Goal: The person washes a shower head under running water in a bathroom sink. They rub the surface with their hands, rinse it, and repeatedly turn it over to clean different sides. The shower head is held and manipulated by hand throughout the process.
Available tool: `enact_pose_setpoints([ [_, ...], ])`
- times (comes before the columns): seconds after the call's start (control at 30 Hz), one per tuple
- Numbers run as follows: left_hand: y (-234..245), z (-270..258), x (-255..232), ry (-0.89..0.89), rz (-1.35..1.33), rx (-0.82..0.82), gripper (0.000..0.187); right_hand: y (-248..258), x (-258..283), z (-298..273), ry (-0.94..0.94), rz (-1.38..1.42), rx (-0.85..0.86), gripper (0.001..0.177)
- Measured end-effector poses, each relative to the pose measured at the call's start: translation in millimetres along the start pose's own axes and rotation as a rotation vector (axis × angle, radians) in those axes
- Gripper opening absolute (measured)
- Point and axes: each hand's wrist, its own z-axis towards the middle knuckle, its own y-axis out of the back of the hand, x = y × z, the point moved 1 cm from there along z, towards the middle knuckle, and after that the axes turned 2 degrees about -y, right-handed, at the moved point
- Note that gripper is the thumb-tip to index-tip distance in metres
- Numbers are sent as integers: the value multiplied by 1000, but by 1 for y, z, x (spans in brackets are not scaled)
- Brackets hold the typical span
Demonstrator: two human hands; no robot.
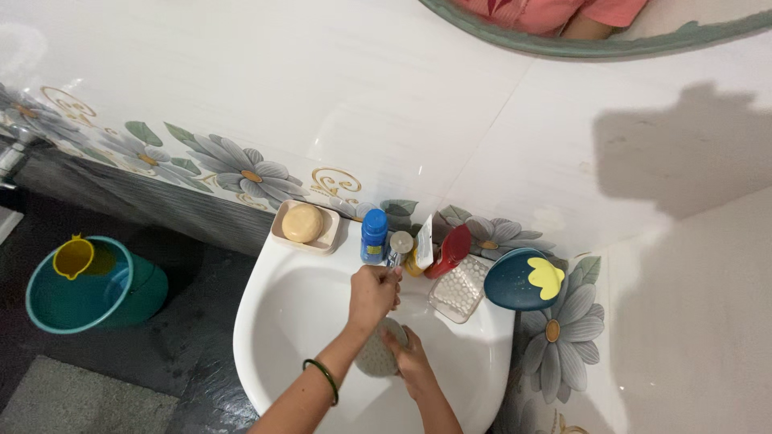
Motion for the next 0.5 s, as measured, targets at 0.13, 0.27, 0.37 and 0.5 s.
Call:
enact_pose_setpoints([
  [0.13, -8, -11, -9, 38, -77, -123, 35, -15, -5, 49, 338, 37, 224, 71],
  [0.27, -19, -21, -16, 115, -154, -204, 32, -21, -21, 99, 402, 102, 213, 68],
  [0.37, -21, -23, -17, 107, -134, -232, 33, -30, -30, 128, 518, -42, 122, 62],
  [0.5, -25, -25, -16, 34, -104, -226, 32, -39, -31, 146, 670, -297, -35, 58],
])
